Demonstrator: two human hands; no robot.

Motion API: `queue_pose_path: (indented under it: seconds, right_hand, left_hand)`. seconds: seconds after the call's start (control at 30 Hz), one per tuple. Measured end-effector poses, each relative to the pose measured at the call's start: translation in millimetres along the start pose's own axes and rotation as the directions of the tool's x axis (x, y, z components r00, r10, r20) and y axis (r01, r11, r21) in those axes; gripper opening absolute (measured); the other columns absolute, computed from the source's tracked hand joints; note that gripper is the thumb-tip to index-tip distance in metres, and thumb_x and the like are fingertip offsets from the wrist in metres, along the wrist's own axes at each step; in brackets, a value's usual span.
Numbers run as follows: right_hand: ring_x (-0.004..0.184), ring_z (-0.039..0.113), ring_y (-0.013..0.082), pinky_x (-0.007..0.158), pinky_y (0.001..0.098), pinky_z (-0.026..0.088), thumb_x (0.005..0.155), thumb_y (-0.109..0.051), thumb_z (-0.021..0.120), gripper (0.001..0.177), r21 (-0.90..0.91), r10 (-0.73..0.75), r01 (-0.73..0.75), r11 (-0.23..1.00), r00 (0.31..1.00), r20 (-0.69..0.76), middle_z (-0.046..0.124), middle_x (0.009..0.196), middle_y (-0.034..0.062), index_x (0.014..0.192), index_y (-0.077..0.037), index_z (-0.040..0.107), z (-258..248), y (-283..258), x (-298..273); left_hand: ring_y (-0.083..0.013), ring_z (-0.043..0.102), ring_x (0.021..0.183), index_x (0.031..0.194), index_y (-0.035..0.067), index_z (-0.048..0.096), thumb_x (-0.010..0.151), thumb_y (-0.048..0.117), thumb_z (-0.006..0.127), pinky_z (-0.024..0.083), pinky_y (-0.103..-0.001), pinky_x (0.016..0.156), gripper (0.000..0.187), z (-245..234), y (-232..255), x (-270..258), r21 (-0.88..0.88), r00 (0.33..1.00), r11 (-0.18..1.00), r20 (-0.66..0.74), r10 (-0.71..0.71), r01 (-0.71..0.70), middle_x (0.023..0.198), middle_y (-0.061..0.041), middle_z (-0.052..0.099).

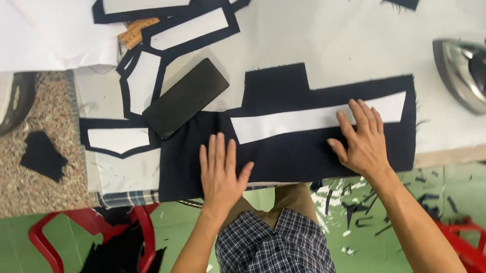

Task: The person irons a dark fabric piece with a white paper template placed on top, using a steam iron and a small wooden block. They repeatedly press and smooth the fabric, adjust the template, and trim excess paper with scissors.

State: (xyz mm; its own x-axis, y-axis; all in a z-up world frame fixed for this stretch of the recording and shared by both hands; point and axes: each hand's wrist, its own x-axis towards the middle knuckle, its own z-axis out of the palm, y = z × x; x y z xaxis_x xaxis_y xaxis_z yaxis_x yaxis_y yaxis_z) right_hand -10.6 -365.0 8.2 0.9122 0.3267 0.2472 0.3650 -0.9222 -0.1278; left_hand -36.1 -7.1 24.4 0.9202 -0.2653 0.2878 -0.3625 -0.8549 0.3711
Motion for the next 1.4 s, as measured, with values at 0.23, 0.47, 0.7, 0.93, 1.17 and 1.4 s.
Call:
queue_pose_path:
  seconds: [0.23,0.47,0.7,0.93,1.17,1.4]
  right_hand:
    - [0.150,0.033,0.0468,0.120,0.0604,0.025,0.101,-0.057,0.041,0.071,-0.009,0.031,-0.030,1.000,0.990,0.139,0.038,0.159,0.0309,0.152,-0.009,0.050,-12.3,72.9,-63.7]
    - [0.136,0.051,0.0431,0.115,0.0568,0.039,0.096,-0.053,0.056,0.059,0.145,-0.213,0.204,0.968,0.976,0.050,0.055,0.145,0.0247,0.135,-0.009,0.063,-23.4,78.9,-93.9]
    - [0.133,0.055,0.0404,0.112,0.0563,0.044,0.096,-0.044,0.064,0.054,0.249,-0.323,0.338,0.908,0.941,-0.100,0.058,0.143,0.0222,0.136,-0.008,0.062,-2.6,59.0,-17.5]
    - [0.144,0.044,0.0371,0.120,0.0560,0.031,0.101,-0.053,0.052,0.059,0.277,-0.317,0.300,0.913,0.948,0.017,0.051,0.151,0.0197,0.142,-0.011,0.059,15.1,35.9,20.2]
    - [0.148,0.040,0.0366,0.123,0.0540,0.029,0.099,-0.056,0.050,0.062,0.239,-0.295,0.278,0.930,0.955,0.036,0.048,0.154,0.0186,0.144,-0.015,0.058,21.9,36.9,16.7]
    - [0.152,0.034,0.0361,0.126,0.0550,0.022,0.100,-0.059,0.045,0.063,0.193,-0.274,0.253,0.948,0.957,0.093,0.045,0.157,0.0173,0.148,-0.020,0.056,23.9,36.3,12.5]
  left_hand:
    - [-0.0451,0.041,0.144,0.147,-0.001,0.049,0.095,0.057,0.058,0.024,-0.063,0.118,0.078,23.6,34.5,-28.2,0.105,0.984,0.983,0.081,-0.159,0.150,0.152,-0.028,0.047]
    - [-0.0397,0.053,0.137,0.132,0.005,0.065,0.099,0.048,0.056,0.034,-0.057,0.118,0.055,54.1,115.5,-6.2,0.210,0.996,0.974,-0.057,-0.068,0.078,0.144,-0.021,0.058]
    - [-0.0456,0.047,0.138,0.135,0.014,0.064,0.097,0.044,0.059,0.032,-0.061,0.114,0.048,90.5,157.8,14.1,0.179,0.991,0.975,-0.026,-0.128,0.130,0.146,-0.025,0.052]
    - [-0.0472,0.040,0.143,0.135,0.016,0.066,0.100,0.034,0.051,0.025,-0.063,0.117,0.042,89.9,161.6,29.2,0.240,0.950,0.920,-0.121,-0.287,0.309,0.147,-0.028,0.047]
    - [-0.0465,0.040,0.145,0.132,0.016,0.067,0.100,0.030,0.046,0.023,-0.063,0.118,0.041,92.8,147.6,22.7,0.182,0.933,0.924,-0.202,-0.299,0.336,0.148,-0.028,0.047]
    - [-0.0495,0.034,0.147,0.127,0.021,0.069,0.100,0.035,0.044,0.018,-0.067,0.118,0.039,88.1,135.5,29.8,0.259,0.909,0.873,-0.171,-0.379,0.413,0.152,-0.029,0.043]
